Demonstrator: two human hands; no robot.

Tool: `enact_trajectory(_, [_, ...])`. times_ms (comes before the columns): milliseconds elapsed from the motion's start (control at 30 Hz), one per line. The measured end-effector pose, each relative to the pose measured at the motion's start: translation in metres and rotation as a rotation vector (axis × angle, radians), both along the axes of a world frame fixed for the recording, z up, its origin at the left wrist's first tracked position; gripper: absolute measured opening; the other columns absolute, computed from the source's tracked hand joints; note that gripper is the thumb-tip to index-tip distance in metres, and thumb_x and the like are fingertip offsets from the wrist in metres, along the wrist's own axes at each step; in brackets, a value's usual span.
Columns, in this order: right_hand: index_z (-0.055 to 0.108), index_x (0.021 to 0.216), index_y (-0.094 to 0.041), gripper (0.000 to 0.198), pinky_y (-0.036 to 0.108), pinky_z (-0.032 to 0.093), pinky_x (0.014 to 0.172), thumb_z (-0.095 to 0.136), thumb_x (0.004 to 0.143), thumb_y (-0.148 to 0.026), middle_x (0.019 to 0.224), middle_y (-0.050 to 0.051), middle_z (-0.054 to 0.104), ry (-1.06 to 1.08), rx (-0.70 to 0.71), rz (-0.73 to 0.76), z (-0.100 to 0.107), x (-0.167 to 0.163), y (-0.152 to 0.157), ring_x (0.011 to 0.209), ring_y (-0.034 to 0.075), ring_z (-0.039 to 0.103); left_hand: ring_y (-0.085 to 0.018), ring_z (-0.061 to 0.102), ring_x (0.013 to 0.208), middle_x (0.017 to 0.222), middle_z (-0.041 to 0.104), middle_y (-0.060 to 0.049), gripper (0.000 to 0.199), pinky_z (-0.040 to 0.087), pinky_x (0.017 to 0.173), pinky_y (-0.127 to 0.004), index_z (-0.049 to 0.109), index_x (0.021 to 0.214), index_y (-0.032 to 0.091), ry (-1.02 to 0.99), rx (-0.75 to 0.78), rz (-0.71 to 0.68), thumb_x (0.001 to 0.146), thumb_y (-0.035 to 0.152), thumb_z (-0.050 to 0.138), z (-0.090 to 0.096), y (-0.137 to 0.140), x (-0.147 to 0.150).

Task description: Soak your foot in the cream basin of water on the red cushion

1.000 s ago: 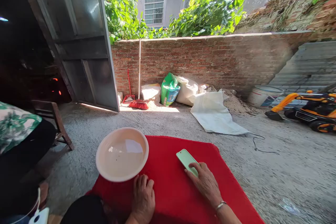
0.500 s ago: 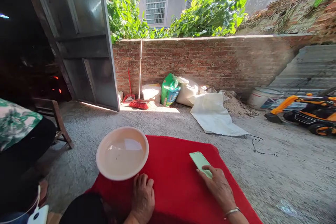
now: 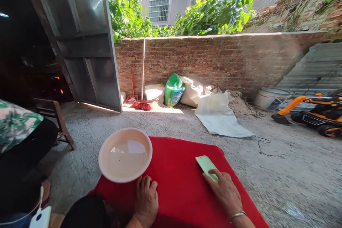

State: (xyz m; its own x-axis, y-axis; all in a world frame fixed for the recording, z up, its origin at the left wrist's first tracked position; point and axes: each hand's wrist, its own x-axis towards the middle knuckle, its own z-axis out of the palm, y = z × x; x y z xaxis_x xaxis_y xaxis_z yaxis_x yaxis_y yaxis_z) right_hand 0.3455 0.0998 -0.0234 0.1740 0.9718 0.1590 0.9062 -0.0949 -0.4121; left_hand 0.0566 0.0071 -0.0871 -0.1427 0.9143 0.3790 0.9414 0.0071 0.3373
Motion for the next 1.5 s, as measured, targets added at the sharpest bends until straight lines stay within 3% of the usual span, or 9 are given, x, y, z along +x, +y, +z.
enact_trajectory(100, [0.069,0.091,-0.027,0.042,0.037,0.052,0.069,0.05,0.078,-0.062,0.093,0.008,0.063,0.074,0.02,0.058,0.001,-0.009,-0.006,0.079,0.025,0.064,-0.017,0.055,0.106,0.102,0.063,0.002,0.022,0.033,0.11,-0.037,0.067,0.092,0.028,-0.002,-0.029,-0.01,0.079,0.013,0.058,0.003,0.0,0.0])
enact_trajectory(267, [0.067,0.086,-0.031,0.028,0.031,0.051,0.071,0.054,0.082,-0.055,0.091,0.003,0.064,0.144,0.13,0.434,-0.011,-0.053,-0.028,0.078,0.019,0.064,-0.016,0.055,0.102,0.098,0.063,0.002,0.02,0.035,0.108,-0.035,0.067,0.09,0.028,0.003,-0.012,-0.013,0.079,0.013,0.058,0.004,0.002,-0.001])
enact_trajectory(333, [0.067,0.084,-0.031,0.026,0.031,0.051,0.072,0.055,0.083,-0.053,0.091,0.003,0.064,0.095,0.18,0.506,-0.015,-0.062,-0.032,0.079,0.02,0.064,-0.016,0.055,0.101,0.098,0.062,0.002,0.02,0.034,0.108,-0.035,0.066,0.091,0.028,0.012,0.013,-0.011,0.08,0.013,0.058,0.002,0.002,-0.001])
enact_trajectory(667, [0.07,0.089,-0.027,0.039,0.035,0.052,0.069,0.052,0.079,-0.06,0.092,0.008,0.064,0.07,0.058,0.131,-0.003,-0.017,-0.013,0.077,0.024,0.065,-0.017,0.054,0.105,0.101,0.063,0.002,0.021,0.032,0.108,-0.036,0.066,0.093,0.028,0.012,-0.043,-0.013,0.079,0.014,0.058,0.005,0.0,0.002])
enact_trajectory(833, [0.068,0.087,-0.029,0.035,0.031,0.053,0.067,0.055,0.079,-0.061,0.093,0.005,0.064,0.244,0.066,0.321,-0.001,-0.046,-0.03,0.076,0.021,0.064,-0.018,0.054,0.104,0.101,0.063,0.001,0.021,0.034,0.107,-0.038,0.066,0.091,0.028,0.001,-0.044,-0.017,0.08,0.014,0.054,0.006,0.001,0.003])
enact_trajectory(1000, [0.067,0.083,-0.031,0.024,0.031,0.052,0.074,0.059,0.081,-0.053,0.093,0.002,0.064,0.213,0.07,0.566,-0.005,-0.08,-0.048,0.082,0.02,0.064,-0.019,0.054,0.103,0.099,0.063,0.001,0.022,0.035,0.106,-0.038,0.067,0.088,0.027,-0.033,0.014,-0.014,0.08,0.012,0.054,0.004,0.002,0.002])
enact_trajectory(1067, [0.068,0.083,-0.031,0.023,0.031,0.052,0.075,0.059,0.082,-0.052,0.094,0.003,0.065,0.176,0.075,0.56,-0.008,-0.078,-0.046,0.082,0.02,0.065,-0.019,0.054,0.103,0.098,0.063,0.001,0.021,0.036,0.105,-0.038,0.067,0.087,0.027,-0.036,0.019,-0.014,0.08,0.012,0.054,0.004,0.002,0.001])
enact_trajectory(1300, [0.069,0.085,-0.029,0.034,0.033,0.053,0.069,0.055,0.08,-0.06,0.09,0.005,0.063,0.139,0.123,0.28,-0.009,-0.041,-0.027,0.076,0.022,0.065,-0.018,0.055,0.105,0.102,0.063,0.001,0.02,0.036,0.108,-0.038,0.067,0.091,0.028,-0.032,-0.065,-0.022,0.081,0.014,0.057,0.009,0.001,0.003])
enact_trajectory(1500, [0.067,0.086,-0.031,0.025,0.029,0.053,0.072,0.058,0.083,-0.054,0.091,0.002,0.063,0.204,0.149,0.469,-0.015,-0.084,-0.053,0.079,0.019,0.064,-0.017,0.056,0.104,0.101,0.063,0.001,0.02,0.037,0.107,-0.038,0.066,0.091,0.027,0.009,0.008,-0.012,0.08,0.013,0.057,0.0,0.003,0.002])
